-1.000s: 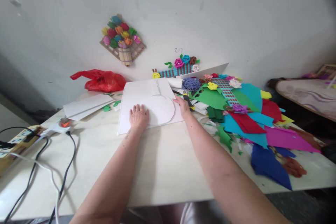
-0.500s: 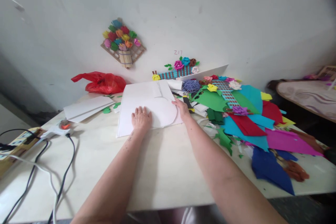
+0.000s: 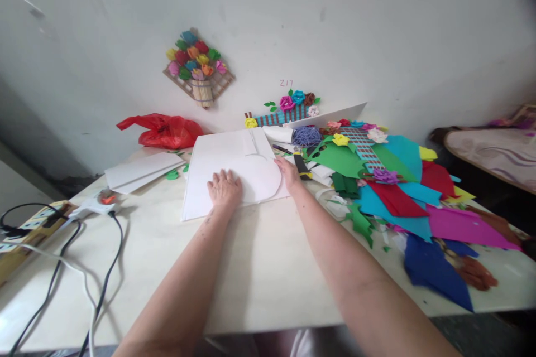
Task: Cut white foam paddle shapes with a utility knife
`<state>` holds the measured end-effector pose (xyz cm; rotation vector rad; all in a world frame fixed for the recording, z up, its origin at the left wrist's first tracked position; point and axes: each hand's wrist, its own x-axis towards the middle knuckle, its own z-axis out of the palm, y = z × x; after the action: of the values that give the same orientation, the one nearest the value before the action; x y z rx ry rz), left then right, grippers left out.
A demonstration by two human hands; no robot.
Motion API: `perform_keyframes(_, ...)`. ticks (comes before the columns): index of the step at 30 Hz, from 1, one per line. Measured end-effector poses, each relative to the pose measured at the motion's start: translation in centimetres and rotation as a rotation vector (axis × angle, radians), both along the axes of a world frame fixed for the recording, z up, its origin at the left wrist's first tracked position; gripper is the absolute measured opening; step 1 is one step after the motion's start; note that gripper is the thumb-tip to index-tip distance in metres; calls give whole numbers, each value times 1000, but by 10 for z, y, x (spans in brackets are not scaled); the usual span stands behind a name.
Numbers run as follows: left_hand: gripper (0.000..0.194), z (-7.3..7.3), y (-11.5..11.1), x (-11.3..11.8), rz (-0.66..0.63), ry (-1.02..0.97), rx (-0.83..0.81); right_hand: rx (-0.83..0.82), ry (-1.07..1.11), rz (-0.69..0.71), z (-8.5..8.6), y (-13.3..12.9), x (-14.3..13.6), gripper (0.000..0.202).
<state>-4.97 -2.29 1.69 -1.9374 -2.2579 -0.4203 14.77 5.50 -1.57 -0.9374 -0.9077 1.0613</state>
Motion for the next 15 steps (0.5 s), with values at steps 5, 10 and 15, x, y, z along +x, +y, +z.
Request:
perform_keyframes(5, 55, -3, 4, 2, -4, -8, 12, -115, 168, 9, 17, -13, -4, 35)
perform_keyframes(10, 54, -2, 3, 4, -8, -9, 27, -162, 177, 87, 23, -17, 1, 46)
perform_keyframes(15, 53, -2, 3, 5, -9, -16, 32, -155, 134, 69, 18, -10, 5, 53)
